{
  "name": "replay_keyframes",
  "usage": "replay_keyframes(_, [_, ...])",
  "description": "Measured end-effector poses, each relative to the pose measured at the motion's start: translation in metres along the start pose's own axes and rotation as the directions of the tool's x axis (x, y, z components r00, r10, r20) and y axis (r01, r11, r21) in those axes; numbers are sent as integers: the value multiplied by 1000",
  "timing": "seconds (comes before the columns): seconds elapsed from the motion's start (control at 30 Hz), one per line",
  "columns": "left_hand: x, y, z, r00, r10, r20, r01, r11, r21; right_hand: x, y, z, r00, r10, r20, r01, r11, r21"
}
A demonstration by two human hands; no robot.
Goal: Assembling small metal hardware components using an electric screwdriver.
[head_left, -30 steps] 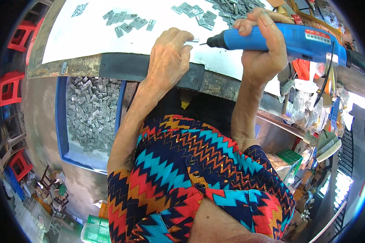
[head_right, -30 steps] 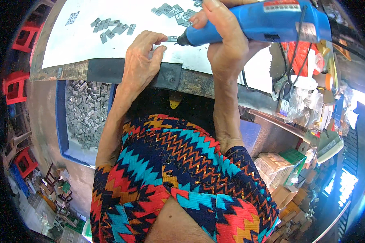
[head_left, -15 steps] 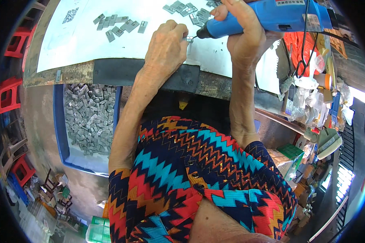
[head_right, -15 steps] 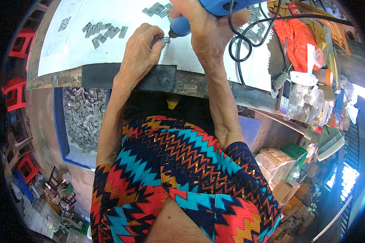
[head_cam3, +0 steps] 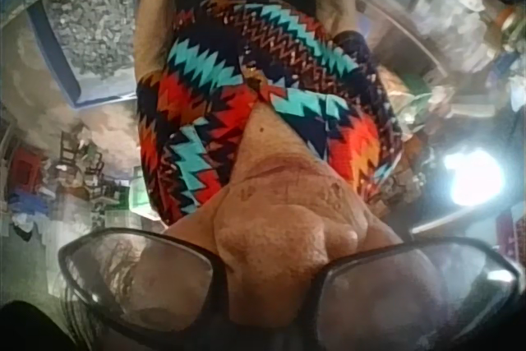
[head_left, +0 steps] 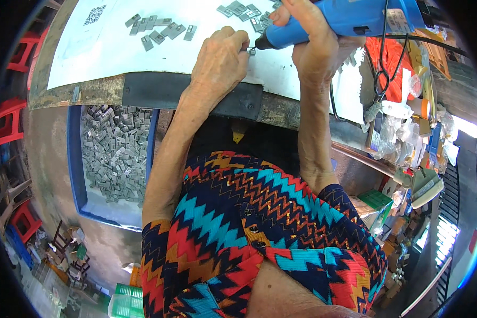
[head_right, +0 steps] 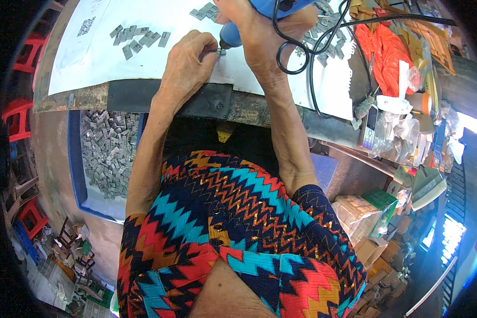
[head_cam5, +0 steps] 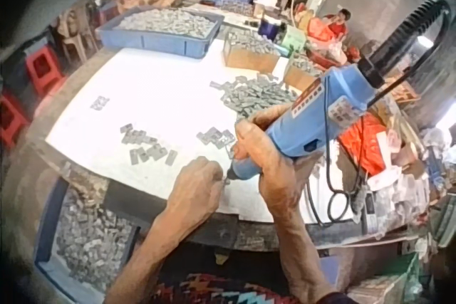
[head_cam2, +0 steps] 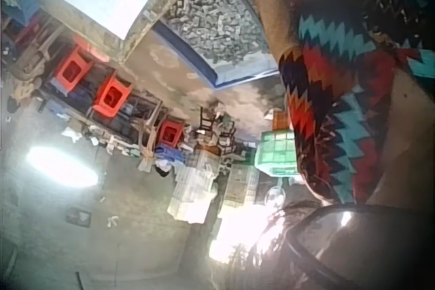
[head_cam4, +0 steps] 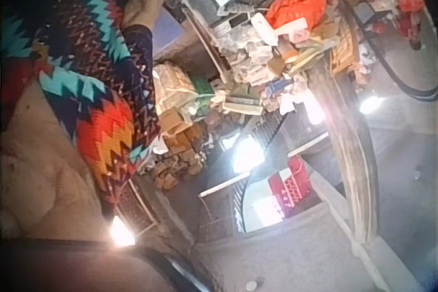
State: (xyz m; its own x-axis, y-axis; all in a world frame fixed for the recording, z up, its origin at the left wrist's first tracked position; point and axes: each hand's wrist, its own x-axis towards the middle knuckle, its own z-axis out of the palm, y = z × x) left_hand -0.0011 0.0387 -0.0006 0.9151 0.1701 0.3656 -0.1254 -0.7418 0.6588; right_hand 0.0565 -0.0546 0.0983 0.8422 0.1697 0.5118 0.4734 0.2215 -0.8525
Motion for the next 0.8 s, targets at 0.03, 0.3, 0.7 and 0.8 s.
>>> replay_keyframes(0.03, [1,2,0,1000,-2,7,2,1000,3,3,10,0,995,-89,39,74,953,294])
replay_keyframes(0.3, [0,1,0,1000,-13,-2,13,1000,-7,0,2,2,1000,-14,5,14,1000,-17])
replay_keyframes(0.7, [0,2,1,1000,-29,-1,29,999,-29,2,14,4,983,-167,80,94,821,564])
replay_keyframes(0.8, [0,2,0,1000,-30,10,30,1000,-1,-1,-2,4,1000,-4,29,3,1000,31])
